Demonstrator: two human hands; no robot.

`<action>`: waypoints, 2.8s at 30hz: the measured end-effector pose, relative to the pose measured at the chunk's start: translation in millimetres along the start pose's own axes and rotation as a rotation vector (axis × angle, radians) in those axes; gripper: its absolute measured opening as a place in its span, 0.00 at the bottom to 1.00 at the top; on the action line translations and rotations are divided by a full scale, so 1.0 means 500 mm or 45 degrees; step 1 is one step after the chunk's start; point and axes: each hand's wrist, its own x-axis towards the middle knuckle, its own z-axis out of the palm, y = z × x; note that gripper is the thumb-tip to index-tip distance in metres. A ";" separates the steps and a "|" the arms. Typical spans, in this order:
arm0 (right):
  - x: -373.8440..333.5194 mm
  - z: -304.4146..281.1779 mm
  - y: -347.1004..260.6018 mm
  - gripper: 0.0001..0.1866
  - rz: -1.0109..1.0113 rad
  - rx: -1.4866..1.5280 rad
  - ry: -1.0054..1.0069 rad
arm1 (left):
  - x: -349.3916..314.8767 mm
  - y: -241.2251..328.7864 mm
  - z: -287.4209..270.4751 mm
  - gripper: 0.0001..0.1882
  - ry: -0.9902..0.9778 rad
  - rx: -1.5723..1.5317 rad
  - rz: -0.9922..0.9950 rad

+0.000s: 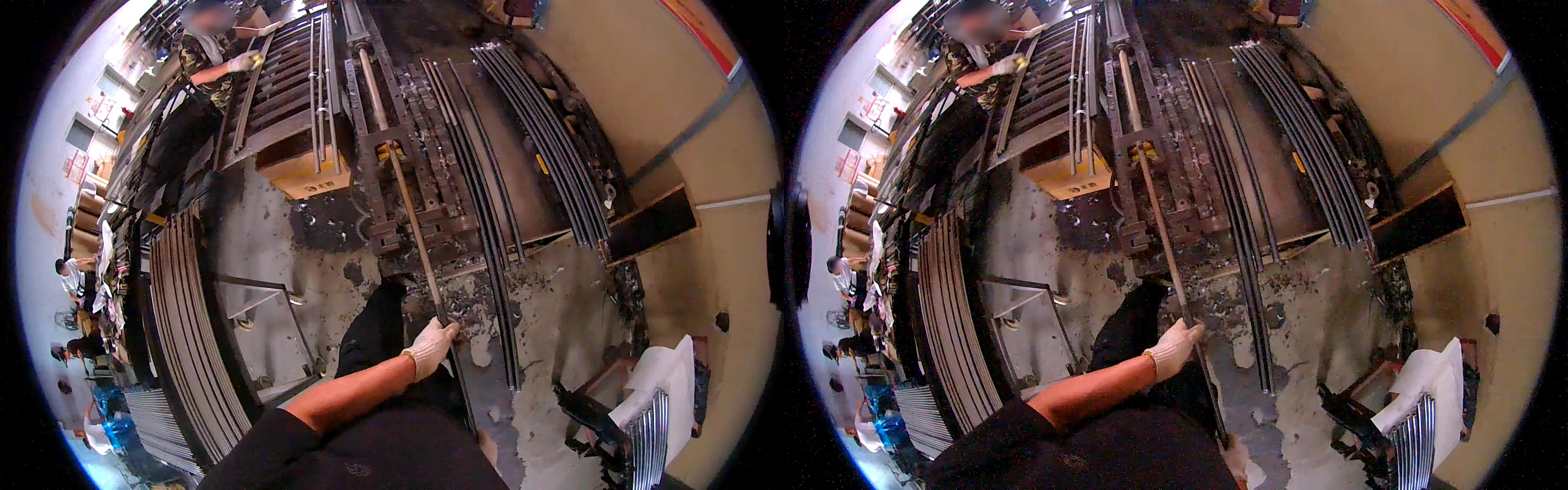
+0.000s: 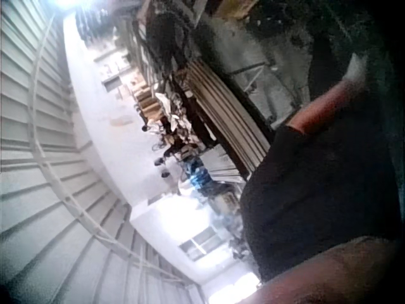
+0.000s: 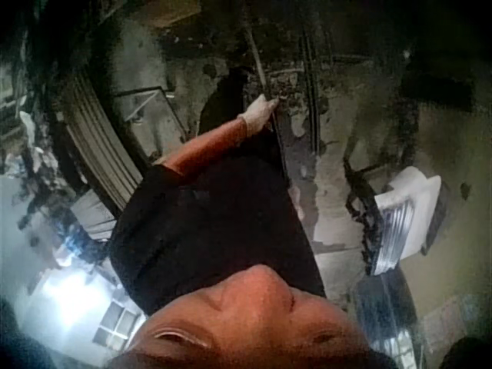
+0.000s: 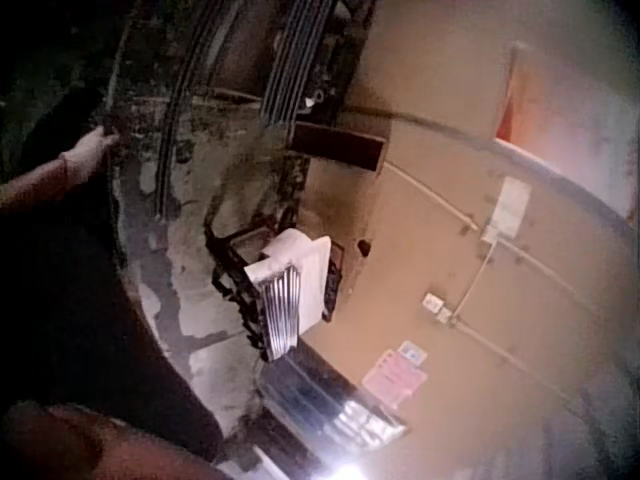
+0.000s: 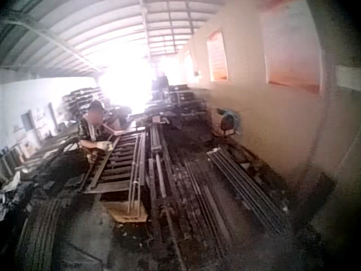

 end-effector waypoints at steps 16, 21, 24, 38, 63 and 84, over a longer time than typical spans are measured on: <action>0.028 -0.036 -0.172 0.31 0.147 0.526 -0.432 | 0.106 -0.061 -0.092 0.24 0.178 0.267 0.076; 0.031 0.012 -0.102 0.29 0.151 0.895 -0.464 | 0.081 -0.044 -0.071 0.26 0.063 0.216 0.078; 0.013 -0.049 -0.201 0.29 0.129 0.573 -0.431 | 0.033 -0.007 -0.074 0.24 -0.002 0.246 -0.063; -0.002 -0.050 -0.264 0.29 0.133 0.067 -0.098 | 0.137 -0.158 -0.065 0.22 -0.140 0.329 0.253; 0.063 0.023 -0.257 0.29 0.068 0.062 -0.065 | 0.140 -0.165 -0.071 0.25 -0.181 0.415 0.040; 0.162 0.005 -0.418 0.32 0.090 0.087 -0.063 | 0.174 -0.129 -0.120 0.29 -0.388 0.056 -0.014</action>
